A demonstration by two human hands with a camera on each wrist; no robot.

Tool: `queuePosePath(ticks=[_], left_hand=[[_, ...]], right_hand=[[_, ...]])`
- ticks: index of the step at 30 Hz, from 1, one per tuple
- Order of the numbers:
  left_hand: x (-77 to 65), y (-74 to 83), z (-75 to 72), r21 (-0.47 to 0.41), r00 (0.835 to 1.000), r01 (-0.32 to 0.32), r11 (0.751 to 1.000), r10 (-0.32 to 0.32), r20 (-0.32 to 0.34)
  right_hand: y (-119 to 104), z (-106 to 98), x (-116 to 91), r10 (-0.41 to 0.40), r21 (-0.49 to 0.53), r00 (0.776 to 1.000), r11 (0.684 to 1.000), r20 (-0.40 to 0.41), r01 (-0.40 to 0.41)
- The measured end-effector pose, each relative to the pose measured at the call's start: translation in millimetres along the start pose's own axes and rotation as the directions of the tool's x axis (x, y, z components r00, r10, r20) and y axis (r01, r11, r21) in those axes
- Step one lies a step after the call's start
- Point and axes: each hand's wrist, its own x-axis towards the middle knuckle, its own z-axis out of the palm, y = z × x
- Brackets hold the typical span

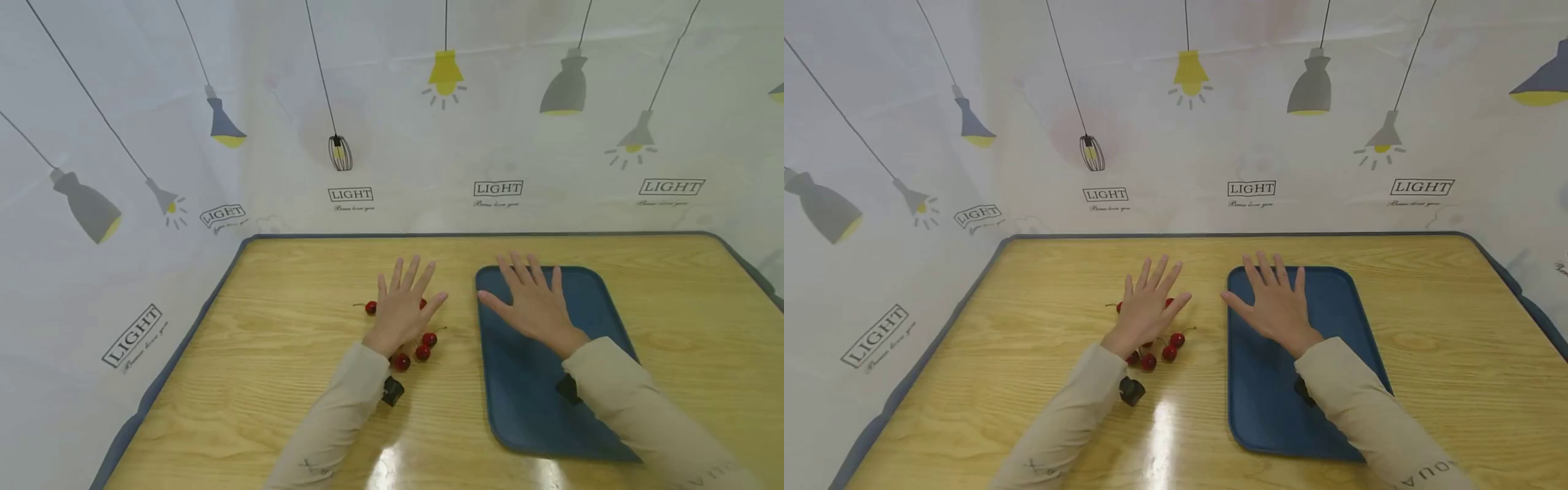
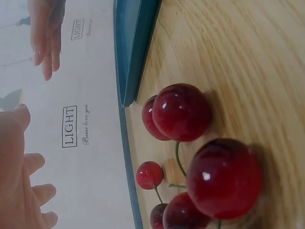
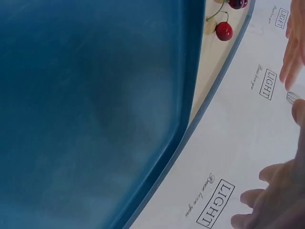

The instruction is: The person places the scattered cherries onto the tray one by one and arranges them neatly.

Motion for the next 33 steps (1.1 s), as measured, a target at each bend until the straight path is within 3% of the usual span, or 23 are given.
queuePosePath(ticks=[10, 16, 25, 33], left_hand=[[-6.9, 0.3, 0.7, 0.0, 0.997, -0.053, 0.999, 0.053, -0.058], [-9.9, 0.2, 1.0, -0.031, 0.998, -0.054, 0.998, 0.053, -0.04], [-11.9, 3.0, 3.7, -0.166, 0.997, -0.077, 0.983, 0.08, 0.011], [-11.5, 9.5, 13.1, -0.245, 0.992, -0.084, 0.966, 0.104, 0.07]], right_hand=[[29.0, -21.2, -16.2, -0.026, 0.057, 0.995, 0.998, -0.096, 0.031], [52.8, -32.2, -23.8, -0.049, 0.064, 0.983, 0.996, -0.175, 0.061], [95.0, -44.7, -36.4, 0.095, 0.137, 0.994, 0.987, -0.06, -0.086], [130.1, -42.2, -42.0, 0.133, 0.286, 0.991, 0.95, -0.017, -0.123]])
